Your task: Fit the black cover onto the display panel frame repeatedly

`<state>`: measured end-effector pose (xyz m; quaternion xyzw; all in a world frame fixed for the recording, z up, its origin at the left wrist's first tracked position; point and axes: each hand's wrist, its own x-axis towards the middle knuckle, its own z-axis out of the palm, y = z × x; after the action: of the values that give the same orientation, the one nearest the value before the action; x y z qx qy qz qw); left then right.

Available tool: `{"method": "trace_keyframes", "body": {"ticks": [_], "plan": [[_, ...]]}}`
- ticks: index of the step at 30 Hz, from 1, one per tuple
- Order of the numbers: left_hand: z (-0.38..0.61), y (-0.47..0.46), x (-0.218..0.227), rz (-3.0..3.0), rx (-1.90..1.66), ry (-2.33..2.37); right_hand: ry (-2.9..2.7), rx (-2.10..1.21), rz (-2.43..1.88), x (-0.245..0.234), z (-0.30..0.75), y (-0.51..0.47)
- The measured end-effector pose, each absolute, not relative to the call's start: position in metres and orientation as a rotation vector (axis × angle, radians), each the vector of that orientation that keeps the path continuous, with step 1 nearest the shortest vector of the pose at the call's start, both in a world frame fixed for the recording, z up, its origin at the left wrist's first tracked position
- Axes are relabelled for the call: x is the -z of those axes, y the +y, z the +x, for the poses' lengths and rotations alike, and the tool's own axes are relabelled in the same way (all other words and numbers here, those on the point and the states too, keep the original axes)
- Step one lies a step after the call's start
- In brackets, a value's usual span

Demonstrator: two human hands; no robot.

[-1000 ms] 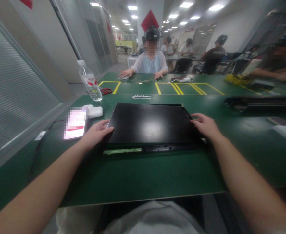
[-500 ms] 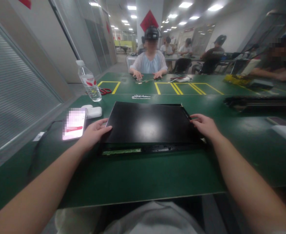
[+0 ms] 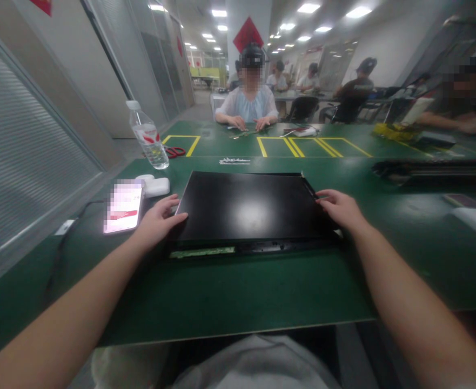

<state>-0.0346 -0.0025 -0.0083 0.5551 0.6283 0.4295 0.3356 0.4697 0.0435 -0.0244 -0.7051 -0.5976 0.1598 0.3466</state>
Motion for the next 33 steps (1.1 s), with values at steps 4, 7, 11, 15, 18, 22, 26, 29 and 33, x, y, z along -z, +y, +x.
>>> {"method": "trace_keyframes", "body": {"ticks": [4,7,11,15,18,22,26,29,33], "plan": [[-0.036,-0.001,0.012,1.518,-1.003,1.686,-1.536,-0.45,-1.847,0.023,0.469,0.044],[-0.033,-0.003,0.007,1.573,-0.953,1.728,-1.522,-0.467,-1.846,0.023,0.469,0.044],[-0.029,-0.005,0.003,1.635,-0.911,1.756,-1.505,-0.492,-1.832,0.022,0.467,0.043],[-0.03,-0.006,0.004,1.639,-0.929,1.745,-1.502,-0.498,-1.843,0.022,0.468,0.043],[-0.033,-0.005,0.007,1.595,-1.001,1.71,-1.506,-0.477,-1.843,0.025,0.47,0.045],[-0.031,-0.005,0.009,1.391,-1.111,1.57,-1.517,-0.465,-1.827,0.028,0.472,0.047],[-0.023,-0.008,0.005,1.236,-1.237,1.425,-1.499,-0.473,-1.823,0.029,0.472,0.047],[-0.021,-0.009,0.001,1.24,-1.278,1.365,-1.493,-0.482,-1.818,0.029,0.472,0.048],[-0.023,-0.007,0.001,1.248,-1.293,1.316,-1.495,-0.49,-1.813,0.03,0.474,0.05]]}}
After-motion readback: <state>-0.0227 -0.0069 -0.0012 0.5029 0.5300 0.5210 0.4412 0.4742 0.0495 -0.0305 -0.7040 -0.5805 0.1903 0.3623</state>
